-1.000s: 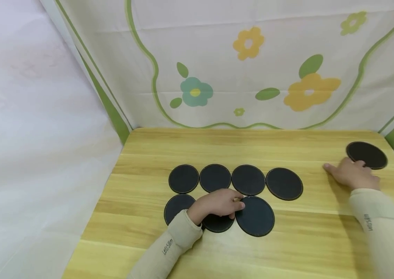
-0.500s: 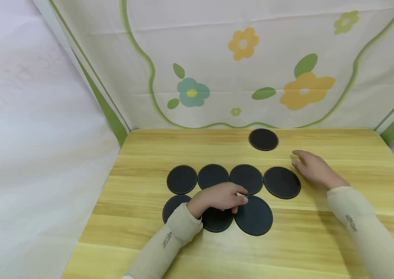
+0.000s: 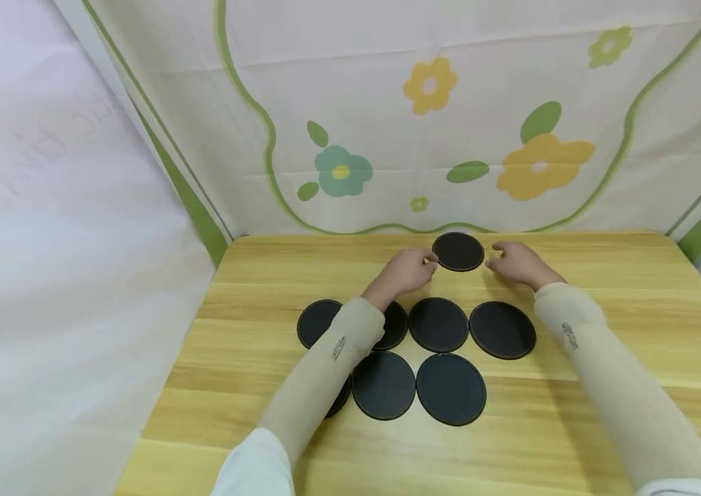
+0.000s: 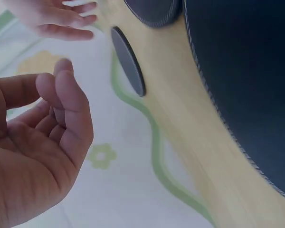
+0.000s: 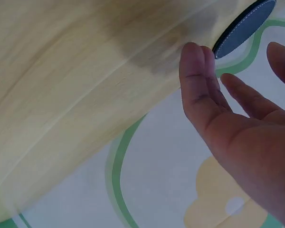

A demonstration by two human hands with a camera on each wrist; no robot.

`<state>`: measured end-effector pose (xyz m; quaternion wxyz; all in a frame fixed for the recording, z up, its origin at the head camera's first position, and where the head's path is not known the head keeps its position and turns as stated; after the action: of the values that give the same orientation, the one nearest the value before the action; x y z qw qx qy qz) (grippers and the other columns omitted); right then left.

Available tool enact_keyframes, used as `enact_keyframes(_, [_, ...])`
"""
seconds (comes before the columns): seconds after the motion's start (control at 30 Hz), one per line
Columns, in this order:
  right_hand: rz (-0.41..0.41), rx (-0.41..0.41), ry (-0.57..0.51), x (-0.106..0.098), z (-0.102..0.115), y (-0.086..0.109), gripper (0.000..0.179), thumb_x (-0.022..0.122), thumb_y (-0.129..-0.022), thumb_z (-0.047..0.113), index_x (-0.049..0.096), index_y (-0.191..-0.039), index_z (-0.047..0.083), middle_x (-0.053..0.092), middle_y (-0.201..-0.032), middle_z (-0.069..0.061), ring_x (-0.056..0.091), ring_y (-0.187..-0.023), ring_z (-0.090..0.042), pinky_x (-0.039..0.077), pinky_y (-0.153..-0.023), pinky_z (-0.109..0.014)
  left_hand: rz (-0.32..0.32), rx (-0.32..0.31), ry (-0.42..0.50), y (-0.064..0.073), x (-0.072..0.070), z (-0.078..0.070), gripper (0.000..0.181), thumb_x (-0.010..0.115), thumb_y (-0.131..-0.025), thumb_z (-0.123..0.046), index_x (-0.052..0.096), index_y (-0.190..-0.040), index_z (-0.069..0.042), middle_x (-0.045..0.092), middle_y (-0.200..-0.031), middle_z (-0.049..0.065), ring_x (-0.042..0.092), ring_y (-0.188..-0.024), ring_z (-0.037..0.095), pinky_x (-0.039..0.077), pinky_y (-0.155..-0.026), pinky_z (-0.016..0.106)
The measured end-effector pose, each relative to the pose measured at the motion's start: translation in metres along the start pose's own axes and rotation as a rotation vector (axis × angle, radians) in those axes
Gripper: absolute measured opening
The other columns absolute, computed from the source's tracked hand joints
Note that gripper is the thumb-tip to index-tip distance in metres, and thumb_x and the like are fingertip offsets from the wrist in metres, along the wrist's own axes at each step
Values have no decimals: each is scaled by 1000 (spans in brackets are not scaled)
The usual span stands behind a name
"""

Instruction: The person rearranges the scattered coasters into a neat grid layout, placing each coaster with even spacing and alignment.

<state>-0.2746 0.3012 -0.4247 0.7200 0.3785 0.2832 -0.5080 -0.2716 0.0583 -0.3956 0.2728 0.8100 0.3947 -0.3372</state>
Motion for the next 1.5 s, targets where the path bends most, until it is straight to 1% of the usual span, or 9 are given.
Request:
enact_keyframes(0.17, [22,57,-62,-1,2,-13,60,50,-103,17,31,-147,-20,40,-140,-43,59,-99,-43,53,-80,-49,-7,-55,3,-32,2,9,37,46,-109,-21,60,-141,-7,61,-136,5,61,-111,18,49,-80,31])
enact_keyframes(0.27, [46,63,-122,2,4,-20,60,50,-102,14,29,-147,-20,60,-104,-34,57,-70,-27,52,-66,-39,-4,-112,-6,-44,5,16,41,48,-108,-20,53,-146,-7,58,-140,7,60,-114,20,49,-86,33])
enact_keyframes(0.37, [93,83,-239,6,5,-25,61,46,-102,8,21,-151,-20,53,-67,-14,46,-52,-16,48,-56,-34,-19,-142,-34,-53,8,20,45,49,-107,-19,47,-151,-7,54,-145,7,58,-120,21,47,-94,34])
enact_keyframes(0.6, [130,165,-463,13,-1,-29,59,35,-104,2,12,-156,-12,43,-57,-4,38,-46,-12,38,-47,-31,-27,-148,-41,-64,18,18,57,49,-102,-9,36,-157,-6,44,-155,6,51,-129,17,43,-98,28])
enact_keyframes(0.7, [123,168,-484,16,-1,-28,59,34,-103,2,13,-157,-10,42,-54,-3,36,-43,-12,36,-45,-30,-11,-189,47,-68,21,17,58,47,-103,-13,33,-159,-10,45,-154,5,59,-90,14,45,-77,26])
enact_keyframes(0.83, [107,166,-532,17,2,-27,57,35,-102,1,20,-156,-11,41,-55,-3,35,-45,-14,34,-46,-31,-31,-250,218,-71,23,17,58,46,-103,-15,33,-159,-13,55,-144,7,33,-47,13,37,-53,28])
enact_keyframes(1.07, [83,226,-705,21,9,-27,58,40,-104,0,19,-158,-3,35,-62,-2,31,-50,-14,33,-48,-31,-113,-306,615,-62,25,19,58,52,-102,-8,37,-158,-10,47,-151,12,53,-63,18,55,-69,37])
enact_keyframes(1.2, [64,240,-728,22,12,-28,64,43,-104,1,12,-160,3,40,-68,-5,36,-50,-14,38,-48,-31,-123,-321,789,-58,25,23,59,53,-102,-7,34,-158,-8,58,-126,14,55,-80,25,54,-81,44])
enact_keyframes(1.5, [17,186,-762,18,14,-28,64,47,-105,3,11,-158,5,65,-83,-17,57,-54,-15,52,-52,-31,-157,-319,952,-61,20,29,64,53,-100,-3,28,-158,0,52,-84,8,44,-63,16,49,-73,39])
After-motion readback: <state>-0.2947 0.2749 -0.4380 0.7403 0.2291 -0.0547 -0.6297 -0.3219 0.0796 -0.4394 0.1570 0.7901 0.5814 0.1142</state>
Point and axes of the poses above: each hand's wrist, its own y-axis away from the middle knuckle, its own x-axis out of the palm, z = x × y, the point moved 3 cm from there along -y, towards the middle knuckle
